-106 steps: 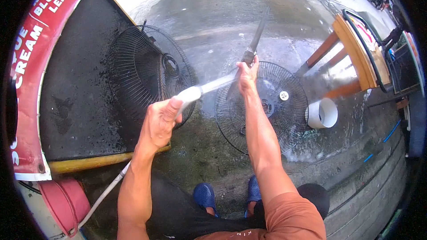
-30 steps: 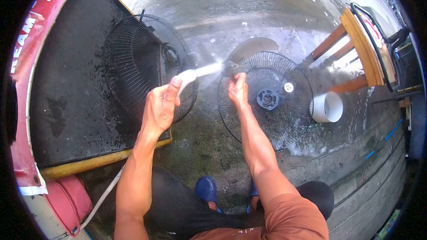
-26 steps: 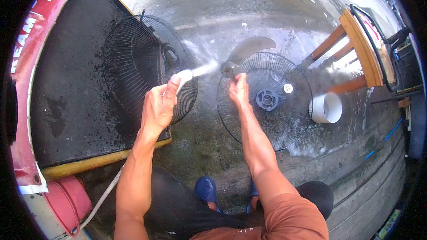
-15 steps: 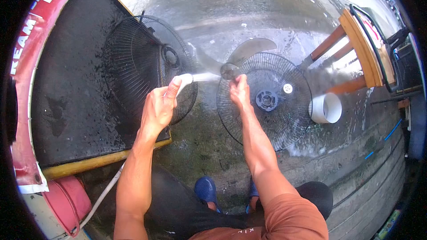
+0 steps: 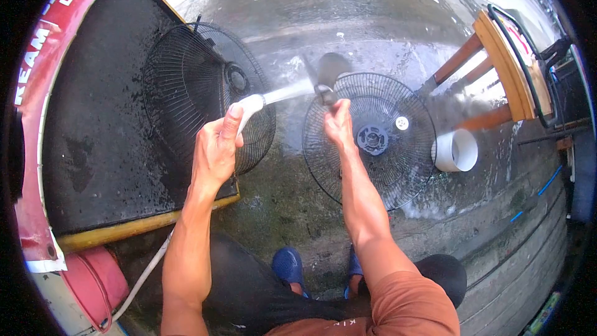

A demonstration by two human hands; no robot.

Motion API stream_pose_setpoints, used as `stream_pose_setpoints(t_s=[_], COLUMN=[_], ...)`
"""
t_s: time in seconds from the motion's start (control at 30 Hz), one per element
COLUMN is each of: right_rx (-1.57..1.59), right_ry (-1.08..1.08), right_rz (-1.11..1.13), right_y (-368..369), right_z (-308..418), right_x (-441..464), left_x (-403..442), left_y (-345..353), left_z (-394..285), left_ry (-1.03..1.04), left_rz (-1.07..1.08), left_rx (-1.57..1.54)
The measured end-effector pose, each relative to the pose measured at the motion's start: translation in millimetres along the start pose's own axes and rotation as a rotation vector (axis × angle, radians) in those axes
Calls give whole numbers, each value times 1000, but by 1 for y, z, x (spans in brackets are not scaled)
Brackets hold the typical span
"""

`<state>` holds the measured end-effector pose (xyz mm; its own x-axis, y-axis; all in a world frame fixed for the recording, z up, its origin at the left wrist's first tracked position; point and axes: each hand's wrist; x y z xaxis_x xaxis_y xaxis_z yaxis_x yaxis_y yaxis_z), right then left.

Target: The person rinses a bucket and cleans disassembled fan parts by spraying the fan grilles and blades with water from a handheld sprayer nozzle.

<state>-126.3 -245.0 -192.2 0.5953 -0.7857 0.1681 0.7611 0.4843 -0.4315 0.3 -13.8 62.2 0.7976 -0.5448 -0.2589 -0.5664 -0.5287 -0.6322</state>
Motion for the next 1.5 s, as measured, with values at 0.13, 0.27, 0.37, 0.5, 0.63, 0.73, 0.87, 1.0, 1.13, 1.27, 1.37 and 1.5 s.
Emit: stream_pose_setpoints(t_s=[0.13,0.27,0.37,0.5,0.63,0.73,0.87,1.0,1.13,1.27,1.37,1.5], right_rx=[-219,-662,-804,-796,-726,-663,-503,381,862,745,718,663], right_ry=[-213,-176,-133,-193,-189,-189,-150,262,356,451,565,472], right_rz=[-170,-98,21,107,204,247,47,-261,-197,-249,-301,-392], right_y=[-13,-20,-18,-3,5,11,19,48,49,50,55,53], right_z=[21,37,36,11,-13,-33,-28,55,166,186,185,200], right_x=[15,17,8,-19,-46,-65,-83,-104,-144,-159,-175,-186], left_x=[-8,-14,-16,-10,7,7,4,11,20,24,20,57], left_y=[-5,-9,-9,5,26,31,43,64,79,92,80,82], left_z=[-3,-7,-6,-2,21,28,39,61,81,100,74,64], left_ry=[8,-30,-12,-27,-58,-160,-210,-159,-198,-418,-500,-343], left_rz=[48,131,160,180,325,515,628,579,589,763,984,1147], left_rx=[10,-41,-43,49,25,-49,-90,122,137,-24,-69,-21])
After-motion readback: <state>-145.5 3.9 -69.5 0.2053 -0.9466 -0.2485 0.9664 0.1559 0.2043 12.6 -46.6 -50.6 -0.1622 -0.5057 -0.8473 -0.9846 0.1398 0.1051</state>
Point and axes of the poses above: each hand's wrist, its own x-axis towards the middle knuckle, its own y-axis out of the palm, z = x × y, and after that the axes turned 13 degrees about -y, right-handed
